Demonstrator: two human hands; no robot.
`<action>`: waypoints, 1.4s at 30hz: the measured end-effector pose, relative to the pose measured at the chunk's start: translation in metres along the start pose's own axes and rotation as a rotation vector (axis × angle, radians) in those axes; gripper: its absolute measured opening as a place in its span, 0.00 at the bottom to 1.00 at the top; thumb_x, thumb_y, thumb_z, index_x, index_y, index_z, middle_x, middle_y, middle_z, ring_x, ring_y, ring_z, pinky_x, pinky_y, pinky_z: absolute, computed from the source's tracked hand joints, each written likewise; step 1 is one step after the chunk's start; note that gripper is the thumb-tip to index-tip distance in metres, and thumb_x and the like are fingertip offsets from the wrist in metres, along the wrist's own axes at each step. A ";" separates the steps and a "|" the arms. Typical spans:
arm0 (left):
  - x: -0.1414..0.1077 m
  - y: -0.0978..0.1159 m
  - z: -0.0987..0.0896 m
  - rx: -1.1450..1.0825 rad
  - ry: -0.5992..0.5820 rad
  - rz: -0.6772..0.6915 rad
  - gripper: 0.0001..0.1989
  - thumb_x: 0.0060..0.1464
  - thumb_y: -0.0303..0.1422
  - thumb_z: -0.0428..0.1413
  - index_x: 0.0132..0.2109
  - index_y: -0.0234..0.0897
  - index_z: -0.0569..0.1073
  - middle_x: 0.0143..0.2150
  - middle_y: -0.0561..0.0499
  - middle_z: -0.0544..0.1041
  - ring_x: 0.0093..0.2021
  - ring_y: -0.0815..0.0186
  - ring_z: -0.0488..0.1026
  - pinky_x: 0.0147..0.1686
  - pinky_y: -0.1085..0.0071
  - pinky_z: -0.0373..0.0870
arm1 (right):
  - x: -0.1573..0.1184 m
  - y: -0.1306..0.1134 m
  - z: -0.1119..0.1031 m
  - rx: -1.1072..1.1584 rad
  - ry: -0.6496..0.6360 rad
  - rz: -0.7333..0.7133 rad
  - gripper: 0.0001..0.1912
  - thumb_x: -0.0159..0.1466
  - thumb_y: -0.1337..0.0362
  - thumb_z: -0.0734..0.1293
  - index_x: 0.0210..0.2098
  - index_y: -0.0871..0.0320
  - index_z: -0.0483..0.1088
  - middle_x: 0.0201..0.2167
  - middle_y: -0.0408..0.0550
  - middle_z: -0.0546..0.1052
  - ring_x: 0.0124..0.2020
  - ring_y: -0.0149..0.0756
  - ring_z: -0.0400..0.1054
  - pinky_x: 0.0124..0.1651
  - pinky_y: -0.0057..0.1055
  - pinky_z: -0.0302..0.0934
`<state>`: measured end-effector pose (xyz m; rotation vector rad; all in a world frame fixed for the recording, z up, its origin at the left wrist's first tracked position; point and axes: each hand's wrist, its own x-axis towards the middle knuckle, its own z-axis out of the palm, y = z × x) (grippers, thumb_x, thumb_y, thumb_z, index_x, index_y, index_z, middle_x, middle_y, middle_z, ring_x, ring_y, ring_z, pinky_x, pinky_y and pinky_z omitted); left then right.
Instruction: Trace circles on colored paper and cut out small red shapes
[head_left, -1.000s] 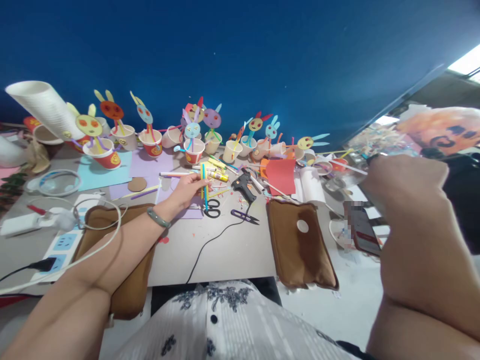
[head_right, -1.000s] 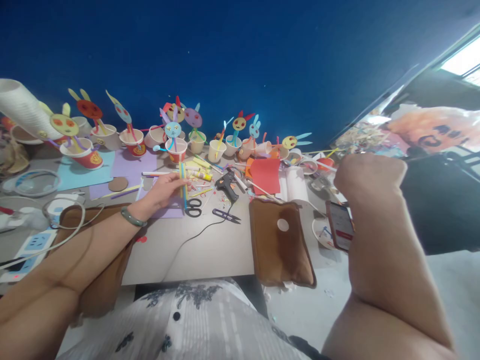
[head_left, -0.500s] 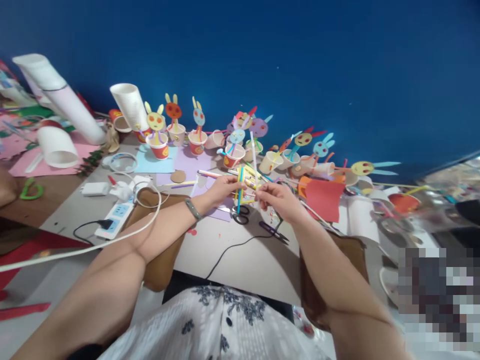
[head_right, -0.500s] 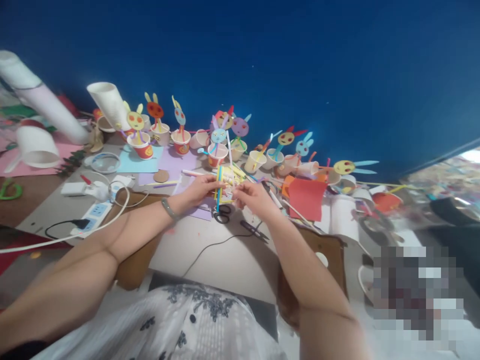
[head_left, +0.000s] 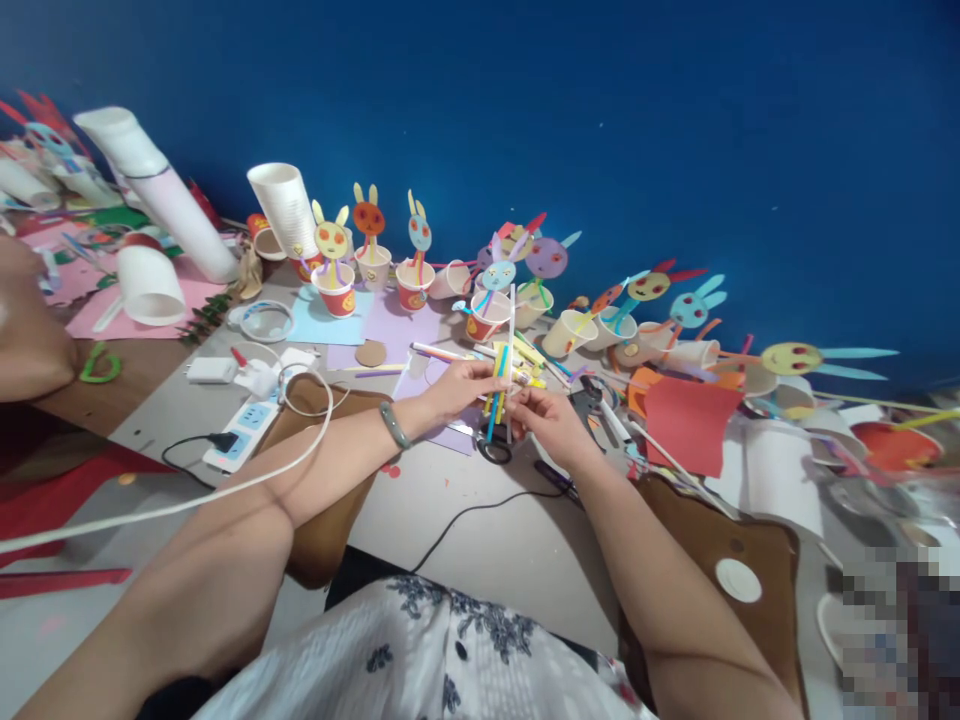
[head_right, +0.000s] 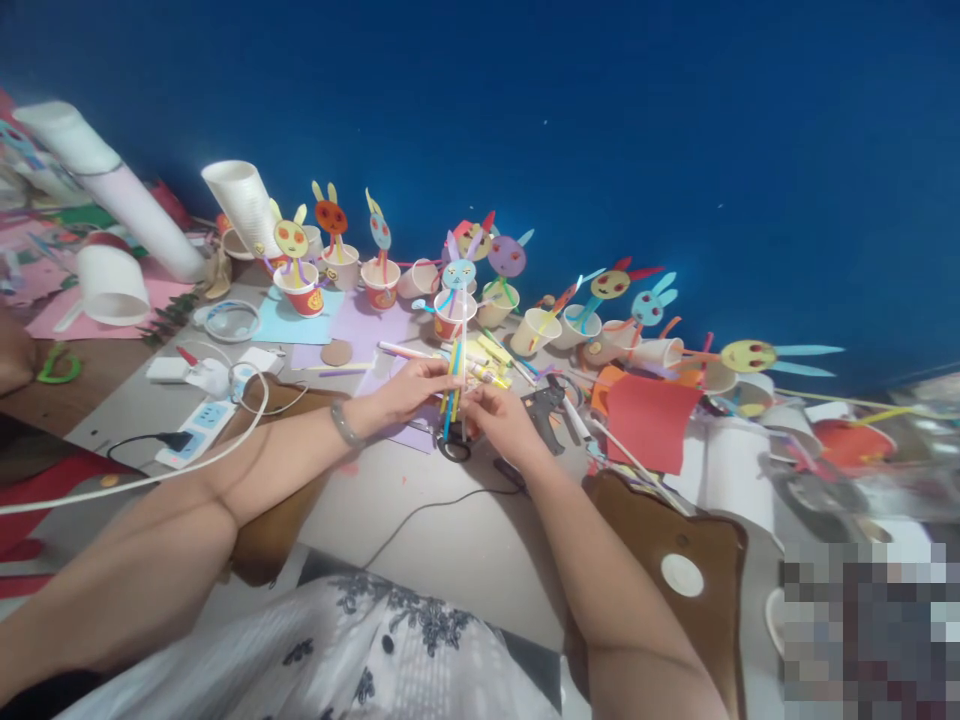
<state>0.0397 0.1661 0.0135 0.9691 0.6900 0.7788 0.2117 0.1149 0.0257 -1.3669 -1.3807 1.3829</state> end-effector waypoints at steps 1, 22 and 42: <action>0.000 -0.001 0.000 0.003 -0.010 -0.004 0.21 0.41 0.43 0.70 0.35 0.30 0.75 0.29 0.54 0.74 0.27 0.73 0.70 0.31 0.71 0.67 | 0.000 0.000 0.000 0.008 0.002 0.001 0.21 0.55 0.46 0.74 0.26 0.56 0.66 0.15 0.38 0.70 0.17 0.27 0.61 0.25 0.28 0.60; 0.000 0.003 0.002 -0.041 0.062 -0.004 0.21 0.38 0.40 0.72 0.34 0.31 0.76 0.29 0.54 0.75 0.28 0.73 0.71 0.31 0.71 0.67 | 0.000 0.003 0.003 0.138 0.100 -0.022 0.22 0.52 0.48 0.77 0.27 0.57 0.67 0.16 0.36 0.68 0.17 0.25 0.58 0.24 0.27 0.53; -0.004 0.004 0.002 0.086 -0.036 0.038 0.20 0.40 0.44 0.70 0.31 0.32 0.76 0.27 0.55 0.72 0.29 0.72 0.69 0.31 0.72 0.66 | 0.001 0.010 0.008 0.225 0.091 0.038 0.22 0.48 0.53 0.80 0.27 0.57 0.66 0.16 0.34 0.66 0.16 0.22 0.54 0.20 0.25 0.45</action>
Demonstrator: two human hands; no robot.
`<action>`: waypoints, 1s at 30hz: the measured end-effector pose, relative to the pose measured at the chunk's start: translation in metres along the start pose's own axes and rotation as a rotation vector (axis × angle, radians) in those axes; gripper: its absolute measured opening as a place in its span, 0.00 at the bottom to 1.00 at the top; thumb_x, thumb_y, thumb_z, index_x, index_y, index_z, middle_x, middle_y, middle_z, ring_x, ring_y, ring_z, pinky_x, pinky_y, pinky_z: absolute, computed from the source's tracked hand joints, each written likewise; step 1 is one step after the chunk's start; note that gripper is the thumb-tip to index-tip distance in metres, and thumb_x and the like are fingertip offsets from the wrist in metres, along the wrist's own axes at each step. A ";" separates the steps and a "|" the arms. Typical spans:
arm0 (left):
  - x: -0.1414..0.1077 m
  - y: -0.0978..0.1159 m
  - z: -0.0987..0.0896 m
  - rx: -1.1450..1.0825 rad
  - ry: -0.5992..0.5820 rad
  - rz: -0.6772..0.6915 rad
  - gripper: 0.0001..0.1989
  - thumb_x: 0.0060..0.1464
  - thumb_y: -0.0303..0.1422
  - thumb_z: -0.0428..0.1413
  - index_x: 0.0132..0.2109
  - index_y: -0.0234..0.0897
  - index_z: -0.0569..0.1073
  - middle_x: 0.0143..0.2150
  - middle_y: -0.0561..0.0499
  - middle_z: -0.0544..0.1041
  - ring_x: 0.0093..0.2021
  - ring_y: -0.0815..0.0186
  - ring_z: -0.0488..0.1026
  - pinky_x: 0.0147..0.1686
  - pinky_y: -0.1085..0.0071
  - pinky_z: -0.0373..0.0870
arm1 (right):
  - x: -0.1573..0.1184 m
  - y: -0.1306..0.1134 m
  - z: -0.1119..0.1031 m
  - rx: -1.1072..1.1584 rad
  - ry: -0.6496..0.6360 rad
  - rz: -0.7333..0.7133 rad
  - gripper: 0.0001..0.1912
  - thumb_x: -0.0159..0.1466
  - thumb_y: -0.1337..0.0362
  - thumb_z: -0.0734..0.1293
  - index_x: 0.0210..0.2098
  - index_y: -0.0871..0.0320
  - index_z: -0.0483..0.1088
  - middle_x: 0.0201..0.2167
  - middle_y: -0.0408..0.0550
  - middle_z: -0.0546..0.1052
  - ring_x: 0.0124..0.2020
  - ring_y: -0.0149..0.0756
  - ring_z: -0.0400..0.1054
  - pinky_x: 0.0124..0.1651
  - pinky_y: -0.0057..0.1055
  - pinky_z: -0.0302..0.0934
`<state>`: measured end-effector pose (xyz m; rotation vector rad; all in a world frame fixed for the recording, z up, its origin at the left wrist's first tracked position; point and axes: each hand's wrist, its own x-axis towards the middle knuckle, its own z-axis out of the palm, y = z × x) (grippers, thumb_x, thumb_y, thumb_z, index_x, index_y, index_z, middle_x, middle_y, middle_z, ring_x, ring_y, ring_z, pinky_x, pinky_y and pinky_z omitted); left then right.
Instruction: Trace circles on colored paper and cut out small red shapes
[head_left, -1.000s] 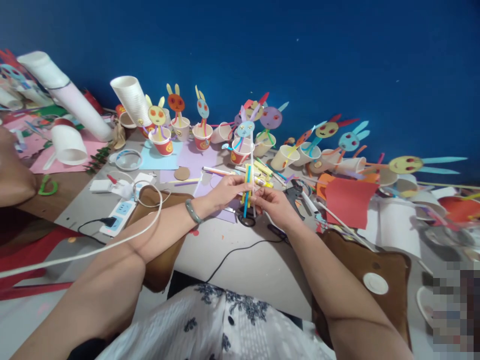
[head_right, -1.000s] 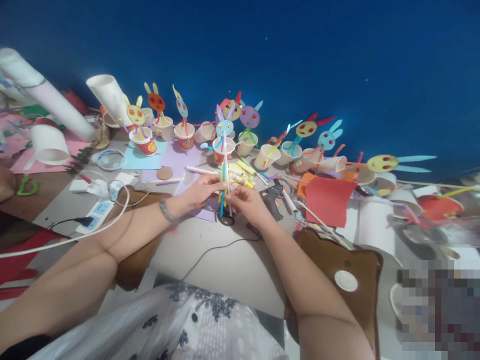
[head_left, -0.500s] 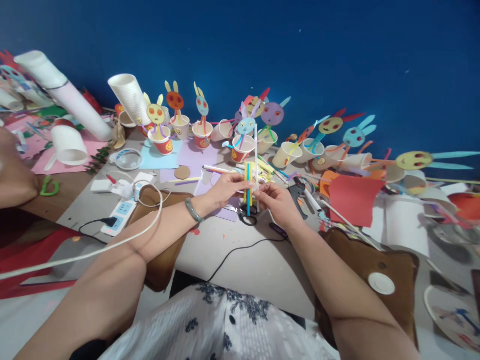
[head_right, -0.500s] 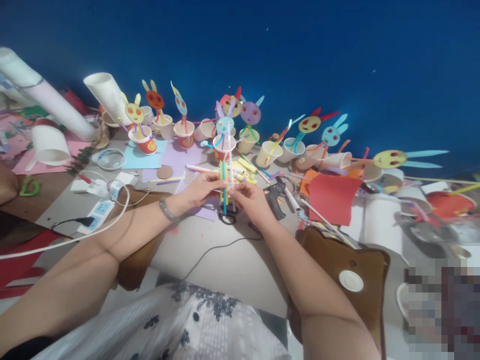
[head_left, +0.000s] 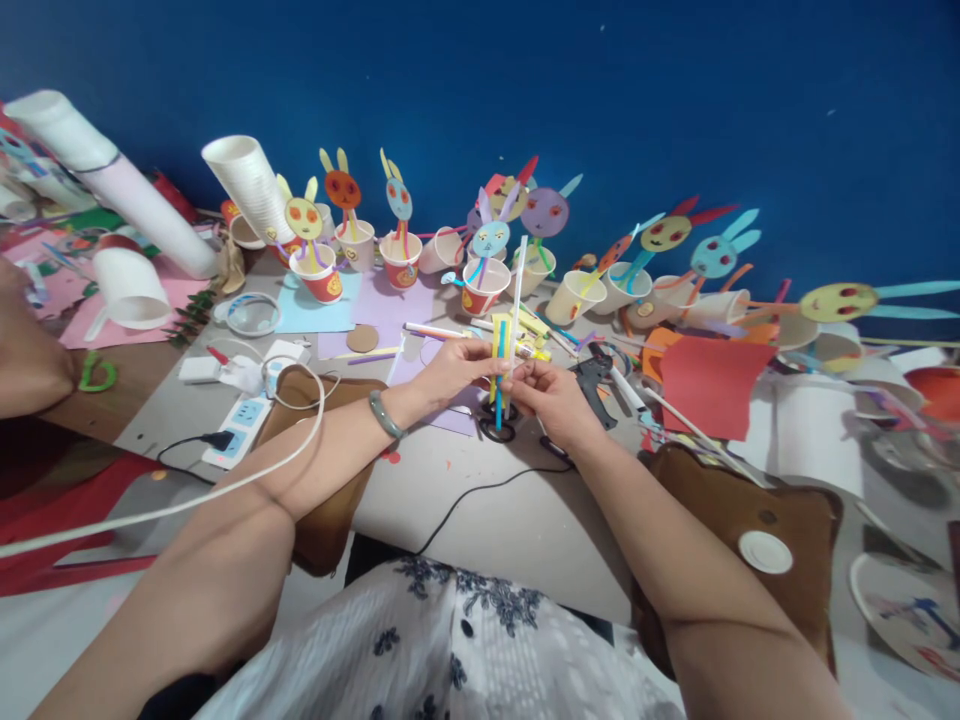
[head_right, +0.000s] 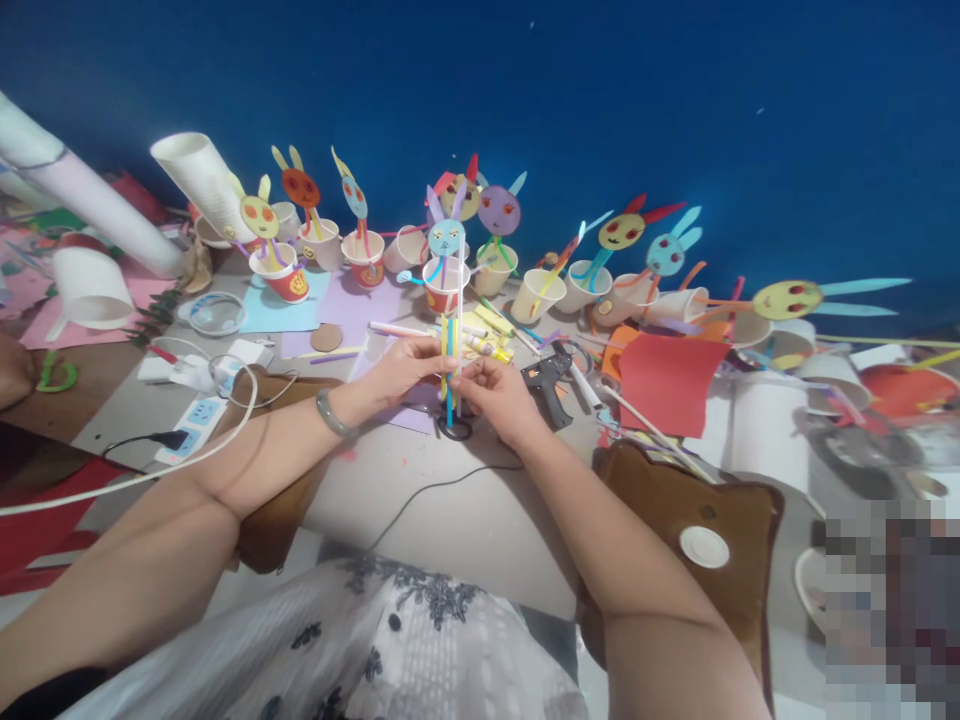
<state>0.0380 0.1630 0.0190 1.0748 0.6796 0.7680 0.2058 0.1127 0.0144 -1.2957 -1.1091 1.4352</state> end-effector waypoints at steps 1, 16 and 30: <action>0.000 0.000 0.000 0.001 0.003 -0.001 0.20 0.40 0.44 0.70 0.32 0.32 0.76 0.28 0.54 0.73 0.29 0.72 0.69 0.31 0.72 0.66 | 0.000 0.000 0.000 -0.003 0.004 0.004 0.22 0.48 0.53 0.80 0.27 0.57 0.66 0.16 0.34 0.65 0.16 0.22 0.53 0.20 0.25 0.45; -0.002 -0.002 0.000 0.017 -0.029 0.060 0.18 0.45 0.43 0.68 0.33 0.31 0.78 0.30 0.52 0.74 0.31 0.71 0.69 0.36 0.71 0.66 | 0.001 0.002 -0.001 0.015 0.015 0.008 0.21 0.47 0.52 0.79 0.26 0.58 0.68 0.18 0.35 0.66 0.17 0.22 0.53 0.22 0.26 0.44; -0.001 -0.002 -0.001 0.057 0.040 0.078 0.18 0.42 0.43 0.69 0.30 0.32 0.75 0.26 0.54 0.71 0.29 0.73 0.66 0.32 0.73 0.63 | 0.000 0.002 -0.001 -0.011 -0.081 0.051 0.23 0.49 0.48 0.78 0.23 0.57 0.66 0.16 0.35 0.60 0.17 0.22 0.49 0.22 0.26 0.39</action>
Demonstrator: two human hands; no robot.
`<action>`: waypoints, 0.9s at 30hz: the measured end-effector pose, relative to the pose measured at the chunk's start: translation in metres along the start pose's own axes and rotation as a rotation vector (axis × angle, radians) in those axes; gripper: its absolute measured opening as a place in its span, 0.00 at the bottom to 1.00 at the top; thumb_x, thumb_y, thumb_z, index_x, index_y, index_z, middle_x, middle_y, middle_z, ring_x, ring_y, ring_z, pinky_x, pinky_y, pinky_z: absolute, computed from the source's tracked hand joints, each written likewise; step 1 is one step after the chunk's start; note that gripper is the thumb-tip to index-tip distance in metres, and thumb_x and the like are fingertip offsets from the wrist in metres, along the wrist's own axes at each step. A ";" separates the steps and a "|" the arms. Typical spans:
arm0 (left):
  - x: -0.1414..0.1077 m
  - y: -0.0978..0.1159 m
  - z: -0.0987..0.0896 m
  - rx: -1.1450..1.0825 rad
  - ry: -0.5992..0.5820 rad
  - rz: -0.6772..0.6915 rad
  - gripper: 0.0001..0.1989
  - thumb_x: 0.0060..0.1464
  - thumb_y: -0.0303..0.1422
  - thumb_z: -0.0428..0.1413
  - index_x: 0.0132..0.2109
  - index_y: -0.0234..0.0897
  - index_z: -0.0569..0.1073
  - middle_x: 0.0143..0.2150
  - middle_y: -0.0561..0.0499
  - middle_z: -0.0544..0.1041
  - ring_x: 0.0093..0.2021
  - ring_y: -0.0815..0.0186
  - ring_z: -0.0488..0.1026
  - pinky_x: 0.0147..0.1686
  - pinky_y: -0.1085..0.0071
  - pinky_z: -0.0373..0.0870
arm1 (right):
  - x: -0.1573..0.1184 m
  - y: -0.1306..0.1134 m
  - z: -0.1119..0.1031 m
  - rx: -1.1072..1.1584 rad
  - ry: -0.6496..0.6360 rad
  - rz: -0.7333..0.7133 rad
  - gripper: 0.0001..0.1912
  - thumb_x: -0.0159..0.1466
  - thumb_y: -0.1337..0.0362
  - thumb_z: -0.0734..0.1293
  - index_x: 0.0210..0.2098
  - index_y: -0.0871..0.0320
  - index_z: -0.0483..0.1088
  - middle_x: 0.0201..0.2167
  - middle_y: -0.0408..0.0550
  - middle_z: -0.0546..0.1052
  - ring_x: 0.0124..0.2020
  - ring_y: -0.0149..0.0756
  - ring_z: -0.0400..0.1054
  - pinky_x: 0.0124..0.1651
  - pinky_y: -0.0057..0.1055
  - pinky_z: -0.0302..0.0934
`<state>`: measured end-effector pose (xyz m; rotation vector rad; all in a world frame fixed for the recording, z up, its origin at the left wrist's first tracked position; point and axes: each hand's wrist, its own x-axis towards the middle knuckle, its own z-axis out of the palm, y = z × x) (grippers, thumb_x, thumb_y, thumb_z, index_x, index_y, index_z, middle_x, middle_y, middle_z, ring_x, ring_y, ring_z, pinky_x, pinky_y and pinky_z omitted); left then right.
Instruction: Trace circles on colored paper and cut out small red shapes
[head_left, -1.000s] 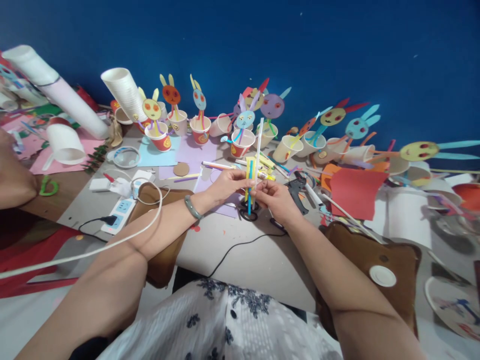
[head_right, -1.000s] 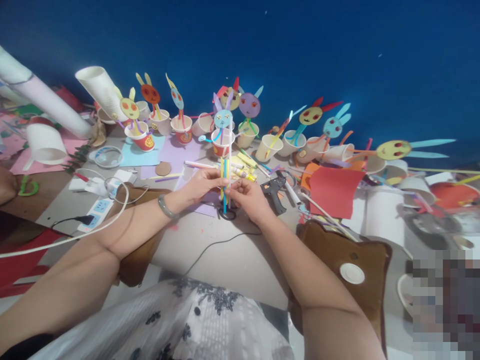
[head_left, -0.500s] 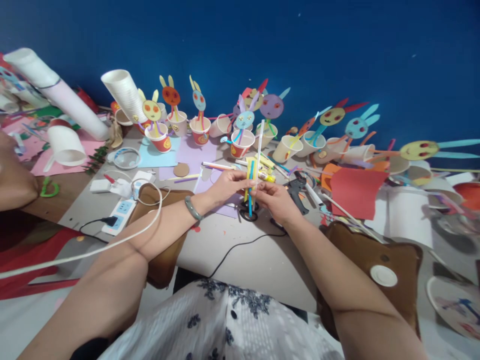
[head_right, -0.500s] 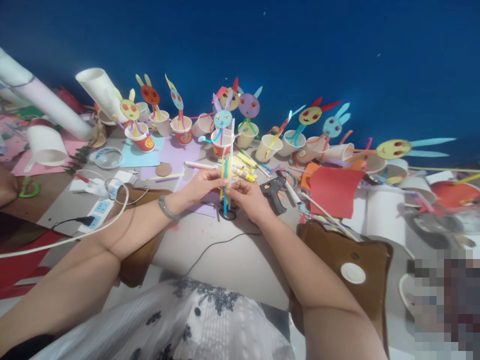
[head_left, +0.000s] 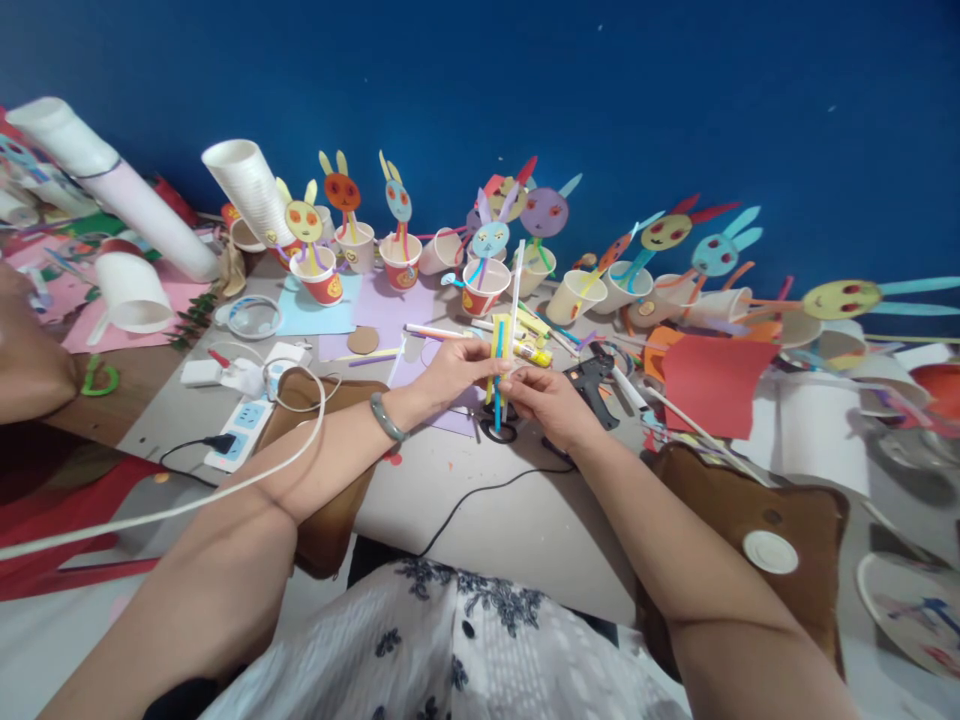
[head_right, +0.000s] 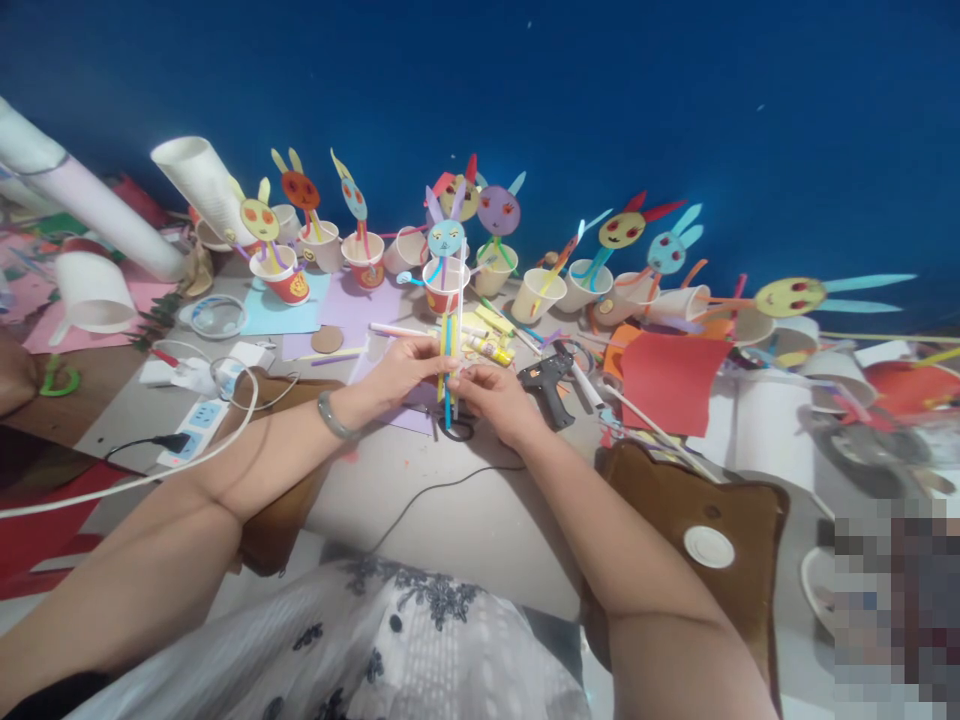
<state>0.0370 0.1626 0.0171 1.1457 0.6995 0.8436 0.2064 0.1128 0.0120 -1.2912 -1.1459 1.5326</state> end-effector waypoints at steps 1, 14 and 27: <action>0.000 0.000 0.000 0.005 -0.002 -0.003 0.18 0.42 0.43 0.69 0.30 0.32 0.75 0.26 0.54 0.71 0.28 0.73 0.66 0.32 0.73 0.63 | -0.001 -0.001 0.001 -0.007 -0.014 0.012 0.23 0.49 0.47 0.78 0.23 0.57 0.67 0.16 0.35 0.60 0.18 0.22 0.49 0.22 0.26 0.39; -0.002 0.006 0.001 0.092 0.002 -0.010 0.20 0.43 0.45 0.68 0.28 0.32 0.74 0.24 0.55 0.69 0.26 0.74 0.62 0.28 0.74 0.59 | -0.002 0.000 0.003 -0.133 0.042 -0.088 0.25 0.51 0.44 0.76 0.22 0.56 0.64 0.17 0.36 0.62 0.20 0.24 0.50 0.25 0.28 0.46; -0.001 -0.001 0.002 -0.137 -0.137 -0.223 0.23 0.39 0.44 0.71 0.37 0.31 0.79 0.31 0.51 0.76 0.29 0.71 0.71 0.31 0.71 0.67 | -0.005 -0.005 0.002 -0.126 -0.084 -0.026 0.23 0.51 0.46 0.76 0.22 0.58 0.67 0.19 0.37 0.65 0.22 0.26 0.55 0.27 0.28 0.50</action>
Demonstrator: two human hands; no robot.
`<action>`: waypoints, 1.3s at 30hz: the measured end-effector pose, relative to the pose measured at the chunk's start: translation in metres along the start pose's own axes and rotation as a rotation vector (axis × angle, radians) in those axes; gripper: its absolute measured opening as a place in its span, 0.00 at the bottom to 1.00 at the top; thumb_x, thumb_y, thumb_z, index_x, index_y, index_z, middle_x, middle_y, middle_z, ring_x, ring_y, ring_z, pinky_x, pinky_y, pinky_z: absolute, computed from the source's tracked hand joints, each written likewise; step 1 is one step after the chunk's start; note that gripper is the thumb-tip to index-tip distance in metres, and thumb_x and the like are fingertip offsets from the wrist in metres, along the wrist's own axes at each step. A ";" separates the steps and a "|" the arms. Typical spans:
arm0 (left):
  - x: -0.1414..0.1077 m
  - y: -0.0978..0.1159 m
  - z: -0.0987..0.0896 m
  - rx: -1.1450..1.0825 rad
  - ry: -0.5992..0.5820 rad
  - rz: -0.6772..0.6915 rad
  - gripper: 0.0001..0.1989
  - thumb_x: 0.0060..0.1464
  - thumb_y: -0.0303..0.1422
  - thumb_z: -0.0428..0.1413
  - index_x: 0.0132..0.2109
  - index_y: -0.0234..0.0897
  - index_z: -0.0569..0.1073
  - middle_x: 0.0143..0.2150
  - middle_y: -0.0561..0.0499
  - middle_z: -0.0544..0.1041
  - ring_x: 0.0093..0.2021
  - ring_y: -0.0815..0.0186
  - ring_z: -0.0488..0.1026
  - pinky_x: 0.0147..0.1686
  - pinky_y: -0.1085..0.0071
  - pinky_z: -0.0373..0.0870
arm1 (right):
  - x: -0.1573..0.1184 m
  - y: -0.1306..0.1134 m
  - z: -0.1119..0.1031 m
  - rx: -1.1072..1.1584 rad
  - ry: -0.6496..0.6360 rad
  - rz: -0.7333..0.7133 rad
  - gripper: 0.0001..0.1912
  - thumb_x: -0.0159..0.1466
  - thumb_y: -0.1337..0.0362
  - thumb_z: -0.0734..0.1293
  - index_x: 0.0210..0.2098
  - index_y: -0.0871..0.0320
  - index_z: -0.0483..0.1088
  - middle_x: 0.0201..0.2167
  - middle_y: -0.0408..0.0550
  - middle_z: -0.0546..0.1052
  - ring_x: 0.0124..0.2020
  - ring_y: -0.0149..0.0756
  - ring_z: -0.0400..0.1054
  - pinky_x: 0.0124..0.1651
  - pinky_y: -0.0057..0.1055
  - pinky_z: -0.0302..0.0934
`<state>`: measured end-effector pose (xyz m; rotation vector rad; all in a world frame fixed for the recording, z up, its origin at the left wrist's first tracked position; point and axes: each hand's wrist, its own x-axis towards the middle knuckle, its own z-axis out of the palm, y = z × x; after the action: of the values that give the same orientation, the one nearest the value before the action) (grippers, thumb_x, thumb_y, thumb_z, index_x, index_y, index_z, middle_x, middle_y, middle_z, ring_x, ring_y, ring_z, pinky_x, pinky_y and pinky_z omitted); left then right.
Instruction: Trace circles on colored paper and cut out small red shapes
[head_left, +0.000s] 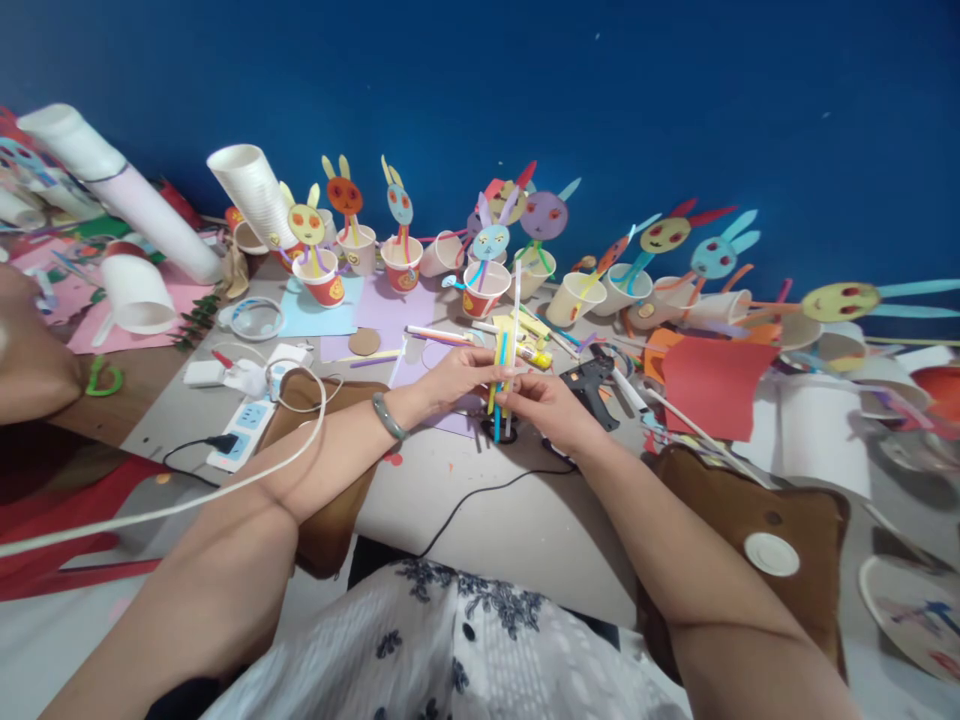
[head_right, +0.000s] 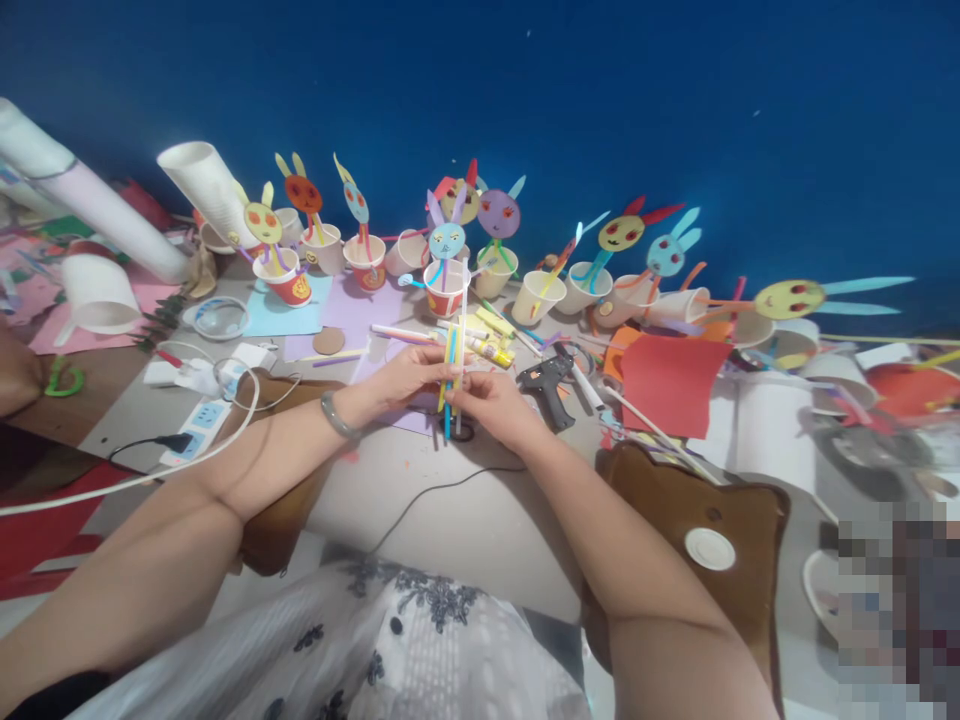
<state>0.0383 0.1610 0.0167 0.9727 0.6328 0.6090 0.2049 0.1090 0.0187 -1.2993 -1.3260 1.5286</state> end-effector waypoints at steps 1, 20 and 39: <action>0.000 0.001 0.001 -0.009 -0.001 -0.013 0.23 0.39 0.44 0.71 0.37 0.31 0.79 0.31 0.51 0.76 0.29 0.71 0.72 0.31 0.71 0.68 | -0.001 -0.001 0.000 0.016 -0.011 0.012 0.23 0.51 0.47 0.76 0.22 0.58 0.67 0.18 0.37 0.65 0.21 0.25 0.54 0.26 0.28 0.49; 0.003 0.008 -0.001 0.053 0.112 0.104 0.21 0.44 0.44 0.70 0.35 0.30 0.77 0.27 0.54 0.74 0.25 0.75 0.70 0.25 0.76 0.67 | 0.002 -0.002 -0.008 0.040 -0.036 0.077 0.25 0.48 0.46 0.78 0.22 0.58 0.66 0.16 0.35 0.63 0.18 0.22 0.51 0.23 0.27 0.42; 0.007 0.031 -0.017 -0.055 0.442 0.280 0.18 0.46 0.42 0.68 0.35 0.33 0.75 0.25 0.57 0.73 0.23 0.77 0.71 0.22 0.80 0.67 | -0.014 -0.028 -0.026 -0.773 -0.338 0.019 0.15 0.61 0.54 0.67 0.29 0.59 0.73 0.24 0.45 0.75 0.27 0.32 0.64 0.32 0.29 0.55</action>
<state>0.0250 0.1888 0.0351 0.8864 0.8704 1.1028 0.2313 0.1077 0.0500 -1.5300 -2.2728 1.3227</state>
